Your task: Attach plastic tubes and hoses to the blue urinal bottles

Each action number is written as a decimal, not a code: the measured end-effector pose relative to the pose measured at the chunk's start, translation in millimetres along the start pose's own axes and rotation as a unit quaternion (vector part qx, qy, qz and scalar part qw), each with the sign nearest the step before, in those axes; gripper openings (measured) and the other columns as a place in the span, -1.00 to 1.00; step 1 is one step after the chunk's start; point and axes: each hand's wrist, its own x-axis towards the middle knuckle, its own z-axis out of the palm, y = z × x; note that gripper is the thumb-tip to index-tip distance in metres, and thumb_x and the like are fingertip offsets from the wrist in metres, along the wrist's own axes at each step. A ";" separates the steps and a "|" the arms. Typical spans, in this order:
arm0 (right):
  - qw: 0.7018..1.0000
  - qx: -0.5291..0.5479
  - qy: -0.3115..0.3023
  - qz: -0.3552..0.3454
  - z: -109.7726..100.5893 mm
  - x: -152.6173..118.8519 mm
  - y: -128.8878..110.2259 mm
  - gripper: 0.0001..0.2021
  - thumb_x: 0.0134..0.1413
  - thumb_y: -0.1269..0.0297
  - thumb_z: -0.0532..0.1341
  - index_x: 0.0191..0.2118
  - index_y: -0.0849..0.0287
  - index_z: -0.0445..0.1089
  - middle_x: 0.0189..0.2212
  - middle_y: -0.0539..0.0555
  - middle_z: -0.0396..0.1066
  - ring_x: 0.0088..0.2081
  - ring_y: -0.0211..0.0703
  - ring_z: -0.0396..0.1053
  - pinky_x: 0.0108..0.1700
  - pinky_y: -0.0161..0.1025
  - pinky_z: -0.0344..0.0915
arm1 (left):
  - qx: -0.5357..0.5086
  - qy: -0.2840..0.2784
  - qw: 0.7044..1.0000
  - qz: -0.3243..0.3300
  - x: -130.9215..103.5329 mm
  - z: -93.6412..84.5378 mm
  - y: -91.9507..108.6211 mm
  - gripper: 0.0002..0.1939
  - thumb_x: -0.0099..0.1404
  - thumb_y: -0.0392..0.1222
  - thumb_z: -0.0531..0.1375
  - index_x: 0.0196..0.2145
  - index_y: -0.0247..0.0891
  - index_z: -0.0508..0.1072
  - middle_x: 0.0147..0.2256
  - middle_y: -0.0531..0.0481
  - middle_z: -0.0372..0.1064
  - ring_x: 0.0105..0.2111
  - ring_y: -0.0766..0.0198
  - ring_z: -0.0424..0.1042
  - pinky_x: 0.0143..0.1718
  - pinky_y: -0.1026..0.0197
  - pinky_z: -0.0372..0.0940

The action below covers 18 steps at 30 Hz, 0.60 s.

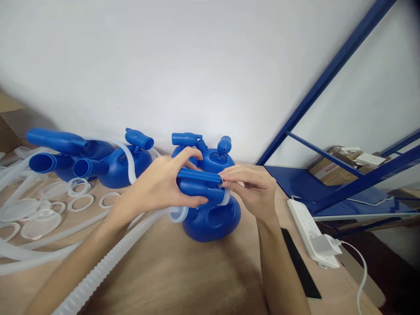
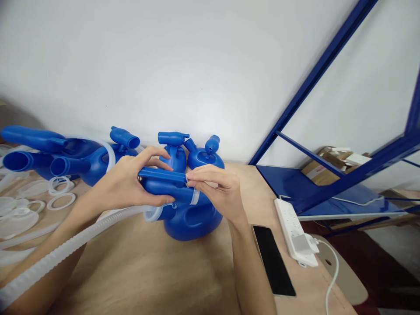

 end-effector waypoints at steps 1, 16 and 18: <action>1.000 0.014 -0.001 0.007 -0.4 0.2 0.4 -0.79 0.16 0.46 0.43 -0.18 -0.04 0.69 -0.32 -0.01 0.69 -0.25 -0.06 0.65 -0.21 -0.10 0.63 | -0.005 -0.002 1.000 0.004 -0.1 0.6 0.5 -0.28 0.06 0.13 0.47 0.08 -0.08 0.29 -0.13 0.02 0.61 -0.22 0.05 0.64 -0.23 0.14 0.41; 0.997 0.008 0.031 -0.072 7.3 2.2 -0.7 -0.85 0.13 0.30 0.49 -0.16 -0.02 0.67 -0.32 0.03 0.67 -0.24 -0.01 0.65 -0.21 -0.04 0.63 | -0.054 0.011 0.998 -0.008 -2.5 3.8 0.1 -0.07 0.01 0.19 0.52 0.19 -0.06 0.18 -0.10 -0.05 0.61 -0.05 -0.09 0.62 -0.06 -0.02 0.48; 0.996 0.003 0.004 -0.090 1.5 4.1 -0.3 -0.80 0.20 0.31 0.44 -0.07 -0.08 0.66 -0.26 0.03 0.68 -0.15 0.02 0.65 -0.12 0.03 0.63 | -0.063 0.023 0.998 -0.003 -3.2 2.0 0.1 -0.03 0.02 0.21 0.51 0.25 -0.05 0.16 -0.03 -0.08 0.59 0.02 -0.09 0.60 -0.01 -0.04 0.48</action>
